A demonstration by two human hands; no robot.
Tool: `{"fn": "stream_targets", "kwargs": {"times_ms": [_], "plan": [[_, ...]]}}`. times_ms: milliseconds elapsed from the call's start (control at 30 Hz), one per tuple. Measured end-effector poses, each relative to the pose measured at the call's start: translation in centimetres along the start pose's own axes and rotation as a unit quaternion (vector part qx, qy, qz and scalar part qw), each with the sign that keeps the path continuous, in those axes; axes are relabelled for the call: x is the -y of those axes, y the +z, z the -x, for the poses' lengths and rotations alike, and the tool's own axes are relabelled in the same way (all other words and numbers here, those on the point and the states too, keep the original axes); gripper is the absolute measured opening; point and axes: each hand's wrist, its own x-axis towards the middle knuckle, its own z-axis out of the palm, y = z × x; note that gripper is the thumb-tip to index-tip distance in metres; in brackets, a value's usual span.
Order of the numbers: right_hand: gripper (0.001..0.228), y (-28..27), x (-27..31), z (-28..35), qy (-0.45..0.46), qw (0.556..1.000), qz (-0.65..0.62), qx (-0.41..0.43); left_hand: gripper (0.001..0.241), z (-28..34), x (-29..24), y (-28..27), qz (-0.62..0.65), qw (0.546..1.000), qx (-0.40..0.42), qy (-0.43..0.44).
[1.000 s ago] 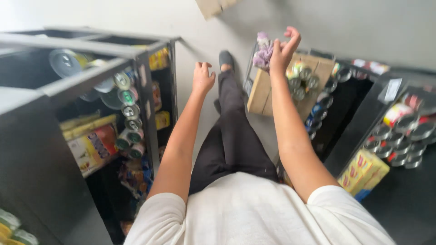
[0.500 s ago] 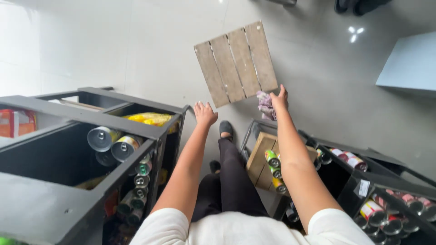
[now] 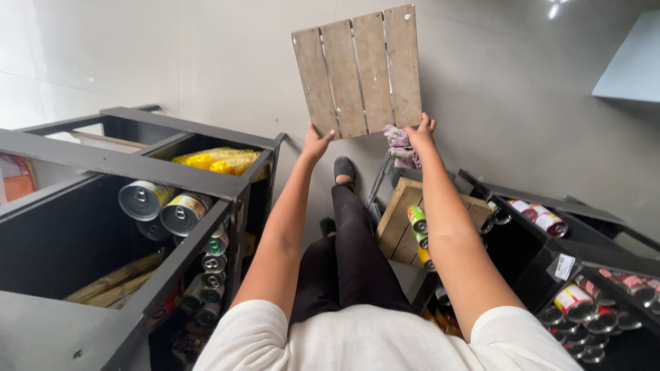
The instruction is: Wiping canned goods with a cloth and arranging them on store shelves.
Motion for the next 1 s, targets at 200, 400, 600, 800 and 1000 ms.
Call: {"fn": "stream_targets", "kwargs": {"times_ms": [200,400,600,800,1000], "plan": [[0.083,5.0,-4.2,6.3,0.01,0.995,-0.097,0.0,0.097,0.5,6.2,-1.4,0.004,0.998,-0.062,-0.01],[0.092,7.7,-7.6,12.3,0.04,0.996,-0.079,0.023,0.108,2.1,12.4,0.9,-0.005,0.998,-0.06,-0.027],[0.104,14.2,-14.3,16.3,0.06,0.995,-0.054,0.056,0.113,5.8,19.2,1.4,-0.027,0.994,-0.102,0.0],[0.1,16.0,-14.2,23.7,0.004,0.997,-0.021,0.072,0.11,7.9,28.7,1.1,0.057,0.983,-0.135,0.111],[0.098,21.0,-17.1,29.5,-0.027,0.997,-0.006,0.066,0.118,13.2,35.0,-0.1,-0.055,0.966,-0.219,0.129]]}}
